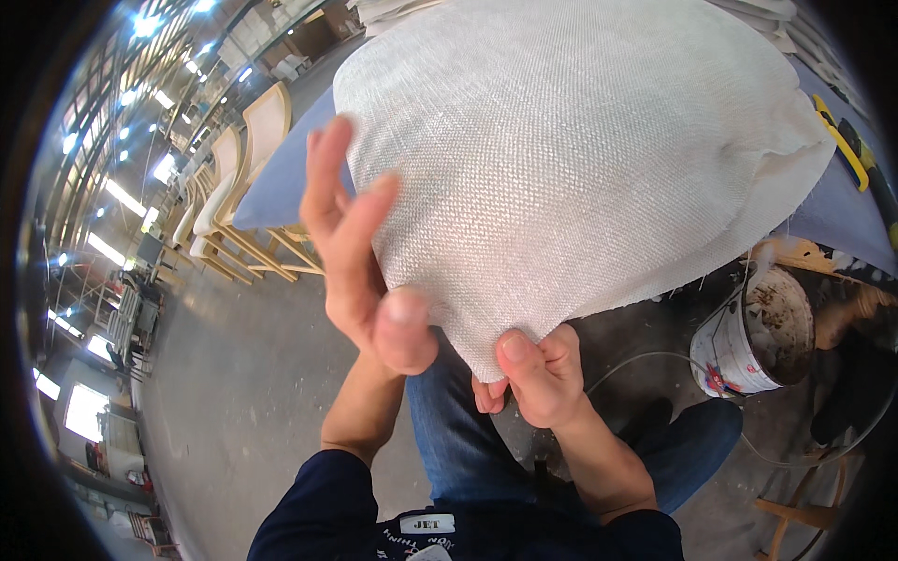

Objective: The person staples white fabric onto a chair cushion using a pneumatic staple gun and a screwdriver. They repeatedly pull, fold, and smooth the fabric edges while securing them to the cushion frame.

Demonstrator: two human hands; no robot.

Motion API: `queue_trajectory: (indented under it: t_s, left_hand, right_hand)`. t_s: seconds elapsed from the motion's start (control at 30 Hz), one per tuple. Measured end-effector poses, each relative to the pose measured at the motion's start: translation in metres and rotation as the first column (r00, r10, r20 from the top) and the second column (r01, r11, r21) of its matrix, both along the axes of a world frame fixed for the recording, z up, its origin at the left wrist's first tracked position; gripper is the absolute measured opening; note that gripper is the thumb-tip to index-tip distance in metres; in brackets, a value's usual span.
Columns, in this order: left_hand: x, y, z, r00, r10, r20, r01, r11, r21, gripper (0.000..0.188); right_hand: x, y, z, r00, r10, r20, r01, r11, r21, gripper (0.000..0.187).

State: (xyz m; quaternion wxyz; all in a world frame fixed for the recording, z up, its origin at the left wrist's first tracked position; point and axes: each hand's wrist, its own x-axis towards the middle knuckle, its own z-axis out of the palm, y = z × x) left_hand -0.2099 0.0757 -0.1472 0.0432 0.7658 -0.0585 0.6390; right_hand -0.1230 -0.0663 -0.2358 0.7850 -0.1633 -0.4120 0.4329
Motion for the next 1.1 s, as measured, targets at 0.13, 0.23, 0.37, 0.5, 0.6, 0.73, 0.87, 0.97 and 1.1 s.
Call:
queue_trajectory:
  t_s: [0.13, 0.23, 0.37, 0.5, 0.6, 0.73, 0.87, 0.97, 1.1]
  left_hand:
    - [-0.016, -0.028, -0.037, 0.992, -0.122, 0.041, 0.124, 0.832, -0.541, 0.086]
    - [-0.004, -0.043, -0.041, 0.971, -0.220, 0.088, 0.225, 0.737, -0.637, 0.097]
    - [0.007, -0.027, -0.020, 0.994, -0.099, -0.040, 0.081, 0.944, -0.321, 0.087]
    - [0.005, -0.028, -0.014, 0.996, -0.041, -0.084, 0.011, 0.945, -0.328, 0.087]
    - [0.004, -0.032, -0.011, 0.995, -0.038, -0.090, 0.000, 0.924, -0.383, 0.092]
    - [0.001, -0.036, -0.010, 0.992, -0.036, -0.120, -0.017, 0.910, -0.414, 0.094]
    - [-0.005, -0.027, -0.013, 0.984, -0.017, -0.178, -0.041, 0.947, -0.318, 0.095]
    - [-0.004, -0.021, -0.012, 0.980, -0.034, -0.195, -0.012, 0.972, -0.233, 0.096]
    - [-0.007, -0.019, -0.004, 0.970, 0.007, -0.245, -0.043, 0.989, -0.142, 0.096]
  right_hand:
    - [0.005, 0.005, -0.016, 0.997, -0.005, 0.070, -0.001, 0.996, 0.091, 0.037]
    - [0.000, 0.002, -0.008, 1.000, 0.003, 0.022, -0.004, 0.999, 0.040, 0.030]
    - [0.002, 0.000, 0.001, 1.000, 0.005, -0.017, -0.005, 1.000, -0.017, 0.048]
    - [-0.004, 0.009, -0.005, 0.998, 0.033, -0.045, -0.033, 0.999, 0.009, 0.047]
    - [-0.008, 0.018, -0.027, 0.997, 0.065, -0.039, -0.062, 0.995, 0.075, 0.045]
    - [-0.006, 0.028, -0.031, 0.999, 0.034, -0.026, -0.033, 0.999, 0.041, 0.042]
    - [0.000, 0.044, -0.030, 0.999, 0.030, -0.024, -0.030, 0.999, 0.036, 0.040]
    - [0.005, 0.056, -0.030, 0.999, 0.024, -0.028, -0.023, 0.999, 0.030, 0.038]
    - [0.011, 0.067, -0.030, 1.000, 0.013, -0.022, -0.012, 1.000, 0.027, 0.036]
